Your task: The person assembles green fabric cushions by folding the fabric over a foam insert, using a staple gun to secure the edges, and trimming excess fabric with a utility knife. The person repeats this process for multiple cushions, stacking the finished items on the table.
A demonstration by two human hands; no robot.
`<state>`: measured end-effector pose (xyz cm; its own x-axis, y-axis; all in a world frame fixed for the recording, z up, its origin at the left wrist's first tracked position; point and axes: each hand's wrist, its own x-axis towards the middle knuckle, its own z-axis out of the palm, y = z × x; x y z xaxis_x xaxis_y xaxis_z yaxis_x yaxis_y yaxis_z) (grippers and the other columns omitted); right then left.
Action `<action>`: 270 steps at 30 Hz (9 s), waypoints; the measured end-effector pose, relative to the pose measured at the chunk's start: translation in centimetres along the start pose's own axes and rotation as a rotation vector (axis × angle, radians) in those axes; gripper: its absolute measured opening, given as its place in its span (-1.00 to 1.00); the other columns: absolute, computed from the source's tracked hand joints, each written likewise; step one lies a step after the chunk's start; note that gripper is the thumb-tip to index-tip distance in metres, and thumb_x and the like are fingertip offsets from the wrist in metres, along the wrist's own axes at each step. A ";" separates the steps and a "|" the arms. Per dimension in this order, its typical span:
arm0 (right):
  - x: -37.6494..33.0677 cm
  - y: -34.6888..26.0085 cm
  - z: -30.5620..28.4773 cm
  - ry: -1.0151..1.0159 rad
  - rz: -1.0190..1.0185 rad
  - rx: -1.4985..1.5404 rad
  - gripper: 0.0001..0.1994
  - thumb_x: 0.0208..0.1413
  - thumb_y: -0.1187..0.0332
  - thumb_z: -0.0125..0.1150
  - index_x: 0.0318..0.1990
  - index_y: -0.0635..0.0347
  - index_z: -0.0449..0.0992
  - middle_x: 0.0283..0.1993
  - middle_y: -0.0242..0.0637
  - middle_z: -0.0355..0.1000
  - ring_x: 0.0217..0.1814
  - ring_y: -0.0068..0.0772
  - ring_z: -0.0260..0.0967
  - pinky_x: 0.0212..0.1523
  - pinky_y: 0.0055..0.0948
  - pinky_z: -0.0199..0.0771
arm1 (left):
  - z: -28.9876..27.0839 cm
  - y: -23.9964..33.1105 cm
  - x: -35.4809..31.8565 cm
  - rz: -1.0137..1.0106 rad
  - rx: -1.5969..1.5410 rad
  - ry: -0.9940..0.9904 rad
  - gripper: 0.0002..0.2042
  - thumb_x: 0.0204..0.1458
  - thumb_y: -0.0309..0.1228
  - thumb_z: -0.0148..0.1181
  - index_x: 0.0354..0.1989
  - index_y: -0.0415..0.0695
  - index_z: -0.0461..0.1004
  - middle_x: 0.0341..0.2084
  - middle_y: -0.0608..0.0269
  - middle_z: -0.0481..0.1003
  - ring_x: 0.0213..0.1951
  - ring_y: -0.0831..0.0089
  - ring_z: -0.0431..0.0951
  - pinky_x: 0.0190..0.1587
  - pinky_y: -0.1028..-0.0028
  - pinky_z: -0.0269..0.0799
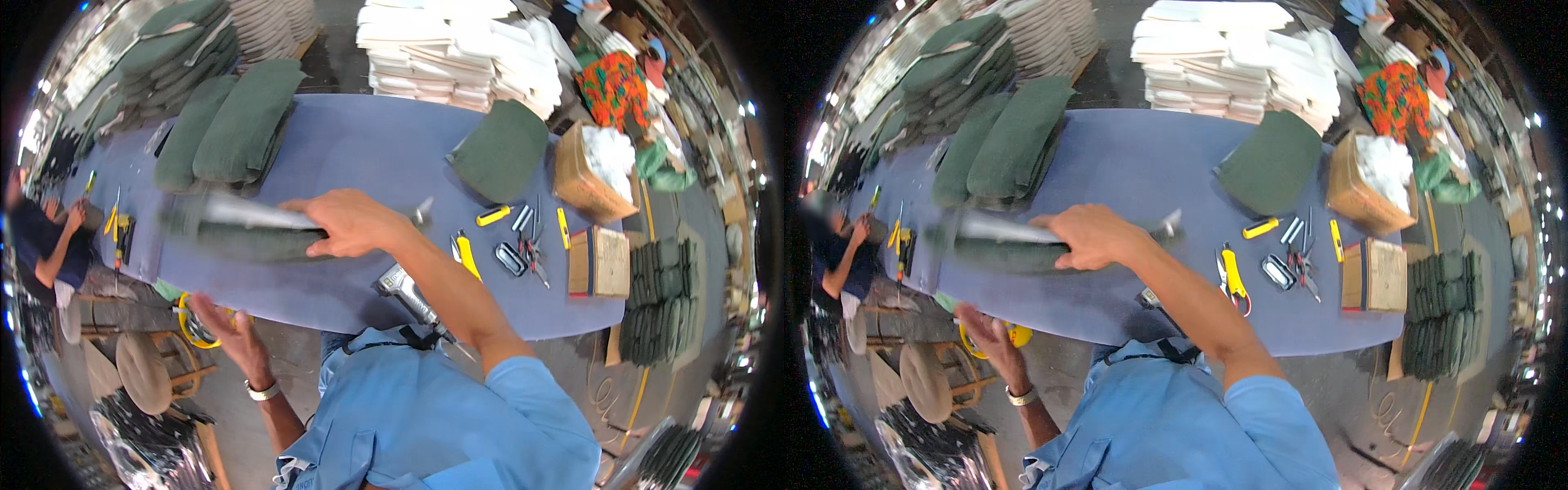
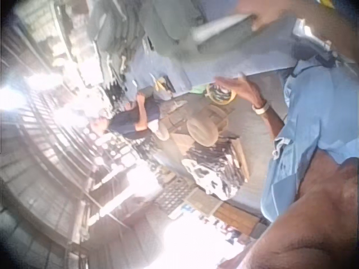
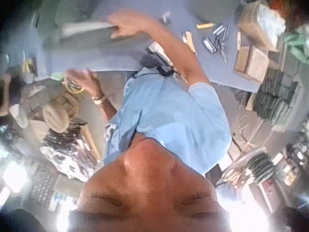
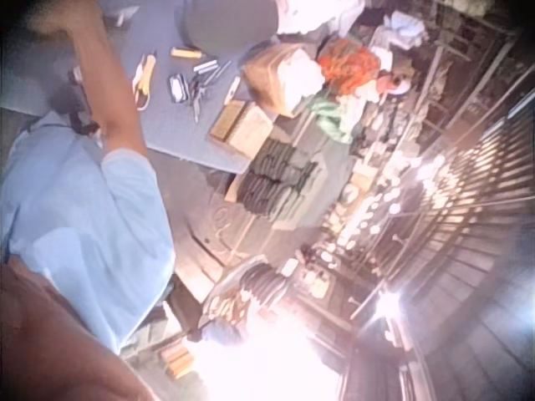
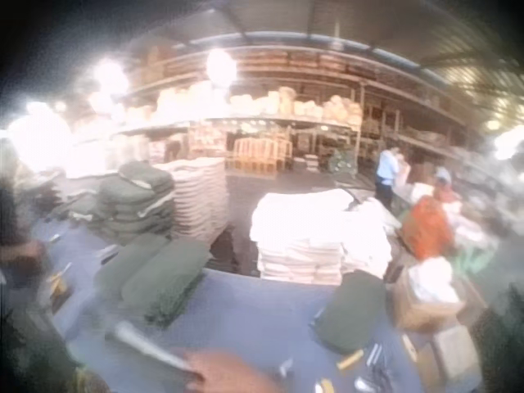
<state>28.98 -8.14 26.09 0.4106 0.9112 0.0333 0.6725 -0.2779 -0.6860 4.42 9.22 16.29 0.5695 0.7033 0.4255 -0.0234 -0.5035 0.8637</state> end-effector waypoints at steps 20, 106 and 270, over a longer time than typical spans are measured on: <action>-20.5 22.9 10.9 0.726 0.995 -0.288 -0.44 0.10 0.14 0.41 0.21 0.15 0.44 0.25 0.01 0.41 0.36 0.10 0.28 0.32 -0.05 0.34 | 1.7 0.5 -10.3 -0.649 0.088 -0.564 -0.30 -0.12 -0.20 0.61 0.17 -0.29 0.48 -0.04 -0.07 0.62 0.02 0.10 0.63 0.06 0.21 0.52; -3.3 16.7 3.9 0.949 0.253 0.408 -0.68 0.20 0.23 0.28 0.05 0.11 0.46 -0.20 -0.05 0.59 -0.18 0.16 0.58 -0.19 -0.14 0.56 | 33.4 -3.6 8.2 -0.136 -0.037 -0.402 -0.77 0.20 -0.40 0.28 -0.43 -0.29 0.49 -0.04 -0.10 0.60 0.03 0.07 0.61 0.13 0.24 0.43; -11.6 -13.7 22.4 1.027 0.749 0.316 -0.64 0.10 0.51 0.34 0.08 0.29 0.53 -0.10 -0.09 0.62 -0.18 -0.13 0.62 -0.14 -0.32 0.58 | 8.6 -0.5 5.1 0.364 0.165 -1.485 -0.65 0.20 -0.07 0.28 -0.37 -0.13 0.47 -0.77 0.18 0.46 -0.62 0.09 0.58 -0.56 0.21 0.41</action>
<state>1.22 -8.09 18.83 0.9930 -0.1176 0.0113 -0.0372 -0.4021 -0.9149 14.42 8.74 15.69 0.8352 -0.5342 -0.1310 -0.3069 -0.6503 0.6949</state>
